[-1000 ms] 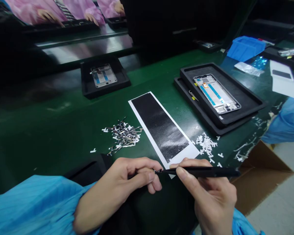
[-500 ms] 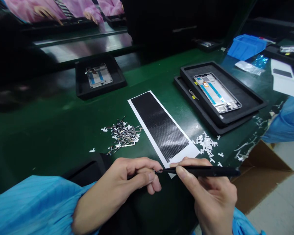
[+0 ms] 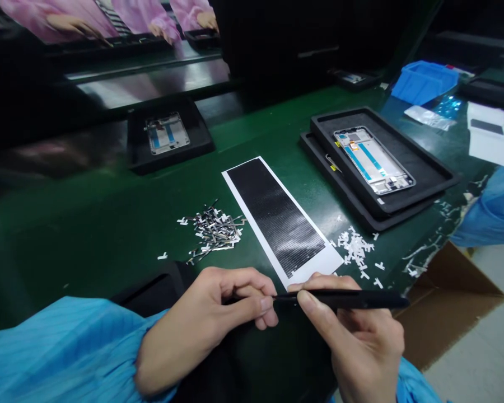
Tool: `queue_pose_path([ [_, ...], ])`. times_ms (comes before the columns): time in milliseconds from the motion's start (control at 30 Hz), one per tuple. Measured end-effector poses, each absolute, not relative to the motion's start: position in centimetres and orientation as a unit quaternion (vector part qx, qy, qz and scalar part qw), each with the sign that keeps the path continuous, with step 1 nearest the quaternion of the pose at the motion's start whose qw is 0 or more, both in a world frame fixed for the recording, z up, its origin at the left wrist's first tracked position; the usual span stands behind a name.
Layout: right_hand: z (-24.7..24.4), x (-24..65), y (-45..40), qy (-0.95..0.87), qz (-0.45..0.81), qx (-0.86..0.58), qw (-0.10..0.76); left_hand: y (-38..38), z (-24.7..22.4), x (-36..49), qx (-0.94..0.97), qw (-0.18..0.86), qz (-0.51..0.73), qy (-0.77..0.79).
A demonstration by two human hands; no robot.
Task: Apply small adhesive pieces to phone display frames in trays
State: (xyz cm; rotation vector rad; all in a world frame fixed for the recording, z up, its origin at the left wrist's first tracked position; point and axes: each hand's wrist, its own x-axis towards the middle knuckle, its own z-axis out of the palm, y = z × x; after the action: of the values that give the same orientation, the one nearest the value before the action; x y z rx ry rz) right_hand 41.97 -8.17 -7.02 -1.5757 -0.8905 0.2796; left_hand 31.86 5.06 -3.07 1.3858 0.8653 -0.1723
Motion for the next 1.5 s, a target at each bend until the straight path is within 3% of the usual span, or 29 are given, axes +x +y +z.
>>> queue_pose_path([
  [167,-6.3,42.5,-9.4,-0.356,0.099,-0.723,0.584,5.4,-2.8,31.3,0.644,0.672,-0.043,0.364],
  [300,-4.8,42.2,-9.0,-0.409,0.1,-0.708,0.567,5.9,-1.3,30.8,0.692,0.628,0.08,0.348],
  [500,-3.9,39.5,-6.2,-0.518,0.141,-0.63,0.56,5.3,1.2,28.8,0.566,0.729,0.178,0.342],
  [633,-3.4,38.8,-5.3,-0.551,0.178,-0.568,0.586,5.2,1.6,26.3,0.549,0.736,0.192,0.347],
  [700,-2.6,38.8,-4.8,-0.591,0.194,-0.559,0.548,5.4,1.7,24.9,0.613,0.682,0.204,0.343],
  [833,-0.8,38.2,-3.4,-0.71,0.222,-0.533,0.403,5.7,1.7,21.8,0.816,0.461,0.24,0.253],
  [1000,-0.5,35.6,-1.5,-0.743,0.269,-0.495,0.36,5.9,1.5,18.1,0.9,0.317,0.231,0.192],
  [1233,-3.9,34.4,-0.3,-0.792,0.005,-0.505,0.343,7.3,-2.0,14.9,0.845,0.305,0.24,0.368],
  [1500,-4.5,32.0,-0.5,-0.888,-0.137,-0.418,0.137,6.8,-5.0,14.5,0.845,0.247,0.241,0.409],
])
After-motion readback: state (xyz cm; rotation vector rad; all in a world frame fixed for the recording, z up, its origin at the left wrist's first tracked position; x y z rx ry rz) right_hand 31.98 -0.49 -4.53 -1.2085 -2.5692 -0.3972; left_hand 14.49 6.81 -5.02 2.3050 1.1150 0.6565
